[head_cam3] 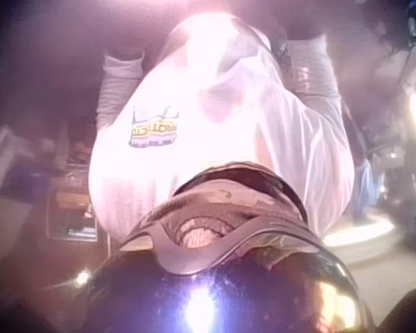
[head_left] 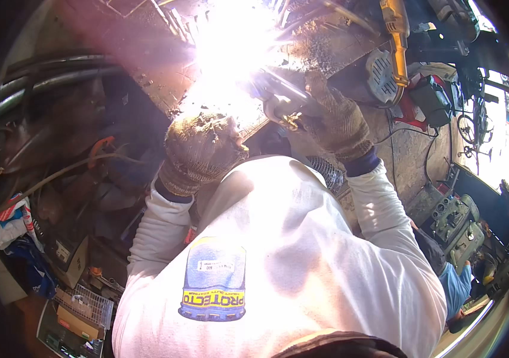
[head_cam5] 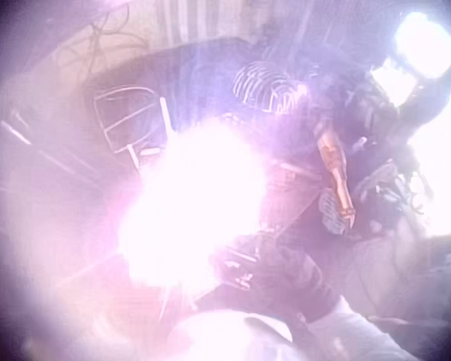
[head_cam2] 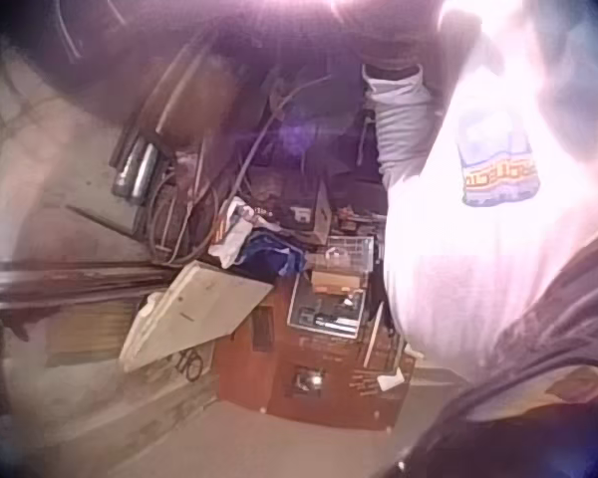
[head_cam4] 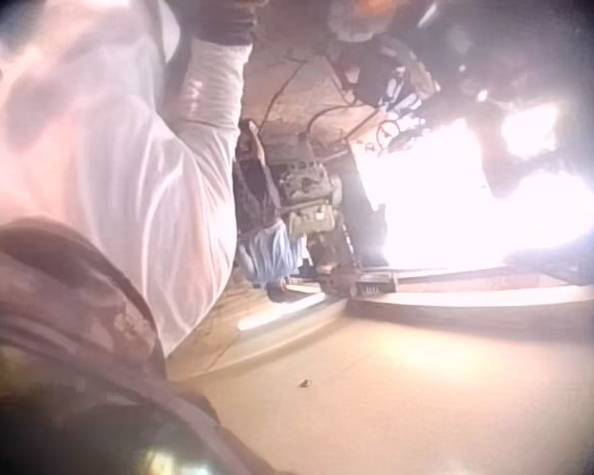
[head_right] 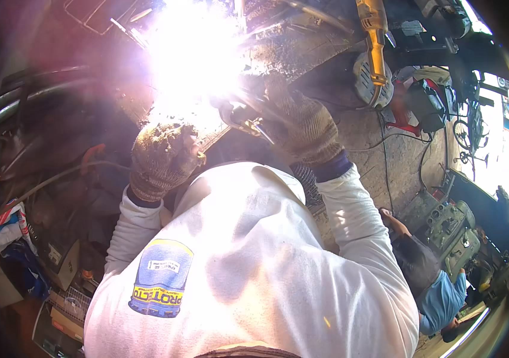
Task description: The person performs arc welding on metal rods and frames using a welding electrode holder, applying heat to join various metal components on a workbench.
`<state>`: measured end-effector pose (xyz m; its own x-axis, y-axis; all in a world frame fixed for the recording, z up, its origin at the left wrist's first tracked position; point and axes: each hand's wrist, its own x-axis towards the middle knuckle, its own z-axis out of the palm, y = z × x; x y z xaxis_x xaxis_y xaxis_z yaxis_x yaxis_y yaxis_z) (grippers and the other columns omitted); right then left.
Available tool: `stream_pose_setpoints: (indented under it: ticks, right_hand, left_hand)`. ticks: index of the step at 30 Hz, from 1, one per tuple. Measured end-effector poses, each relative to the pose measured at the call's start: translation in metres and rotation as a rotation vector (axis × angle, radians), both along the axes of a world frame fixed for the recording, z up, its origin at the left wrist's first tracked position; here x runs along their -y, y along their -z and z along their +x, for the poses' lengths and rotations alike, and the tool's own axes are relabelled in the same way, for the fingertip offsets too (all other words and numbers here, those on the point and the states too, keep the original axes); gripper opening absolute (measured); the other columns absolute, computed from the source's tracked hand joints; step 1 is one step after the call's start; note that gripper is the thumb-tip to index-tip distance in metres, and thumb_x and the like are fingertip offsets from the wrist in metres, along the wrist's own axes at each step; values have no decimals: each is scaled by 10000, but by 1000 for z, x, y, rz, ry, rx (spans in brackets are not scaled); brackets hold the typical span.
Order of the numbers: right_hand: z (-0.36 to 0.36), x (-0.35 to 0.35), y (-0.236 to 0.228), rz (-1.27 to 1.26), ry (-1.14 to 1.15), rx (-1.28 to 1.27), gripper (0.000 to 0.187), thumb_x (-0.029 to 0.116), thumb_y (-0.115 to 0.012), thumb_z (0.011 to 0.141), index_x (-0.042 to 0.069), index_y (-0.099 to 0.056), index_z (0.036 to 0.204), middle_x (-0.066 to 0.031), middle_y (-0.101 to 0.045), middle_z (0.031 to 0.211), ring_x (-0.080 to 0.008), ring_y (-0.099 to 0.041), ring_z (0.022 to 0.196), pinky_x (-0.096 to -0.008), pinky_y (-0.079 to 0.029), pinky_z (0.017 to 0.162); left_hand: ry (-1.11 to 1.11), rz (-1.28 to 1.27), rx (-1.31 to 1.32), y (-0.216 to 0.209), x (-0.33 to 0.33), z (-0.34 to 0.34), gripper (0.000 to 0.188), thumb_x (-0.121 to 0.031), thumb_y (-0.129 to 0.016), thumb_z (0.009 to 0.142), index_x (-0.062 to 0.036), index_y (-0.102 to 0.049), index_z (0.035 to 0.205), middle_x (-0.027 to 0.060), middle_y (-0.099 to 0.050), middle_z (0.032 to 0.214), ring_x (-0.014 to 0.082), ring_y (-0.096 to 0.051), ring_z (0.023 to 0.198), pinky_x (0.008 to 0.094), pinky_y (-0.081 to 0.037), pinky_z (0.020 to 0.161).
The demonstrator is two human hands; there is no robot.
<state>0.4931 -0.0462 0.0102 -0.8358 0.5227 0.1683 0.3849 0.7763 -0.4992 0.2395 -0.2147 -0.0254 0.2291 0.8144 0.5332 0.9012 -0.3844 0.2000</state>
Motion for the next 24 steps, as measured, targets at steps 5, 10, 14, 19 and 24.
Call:
stream_pose_setpoints:
  ticks: [5, 10, 14, 19, 24]
  right_hand:
    - [-25, -7, -11, -508, -188, -200, 523, 241, -584, 1021, 100, -454, 1508, -108, -517, 1513, -207, -489, 1396, -362, -401, 1159]
    - [-20, -8, -11, -126, -257, -187, 477, 209, -579, 1022, 73, -497, 1472, -103, -550, 1480, -208, -483, 1400, -367, -398, 1162]
    - [10, 2, 25, -1036, 181, -99, 456, 135, -556, 1022, 38, -463, 1458, -127, -605, 1376, -222, -562, 1284, -351, -430, 1122]
    - [-13, 7, 36, 212, 8, -26, 869, 411, -753, 896, 10, -319, 1533, -128, -667, 1101, -204, -710, 714, -290, -579, 567]
    - [-13, 24, -10, 526, -130, -78, 804, 455, -708, 930, 30, -377, 1528, -157, -671, 1092, -231, -712, 765, -287, -570, 516]
  left_hand:
    - [88, -196, 104, 7, 8, -7, 422, -222, -742, 884, -169, -632, 1288, 66, -642, 1280, 306, -633, 1150, 530, -511, 967]
    - [36, -204, 110, 0, 1, -2, 328, -261, -703, 909, -138, -644, 1208, 73, -653, 1222, 299, -657, 1061, 471, -535, 898]
    - [-158, 78, -197, 3, -4, 7, 318, -331, -698, 875, -123, -647, 1111, 81, -658, 1116, 290, -657, 966, 451, -537, 846]
    - [-53, -120, 156, -18, -6, 5, 313, -224, -765, 852, -128, -647, 1124, 110, -669, 1088, 345, -641, 1032, 526, -524, 883]
    - [-112, -35, 117, -18, 22, 10, 340, -216, -773, 848, -139, -641, 1151, 114, -653, 1130, 352, -630, 1039, 515, -529, 856]
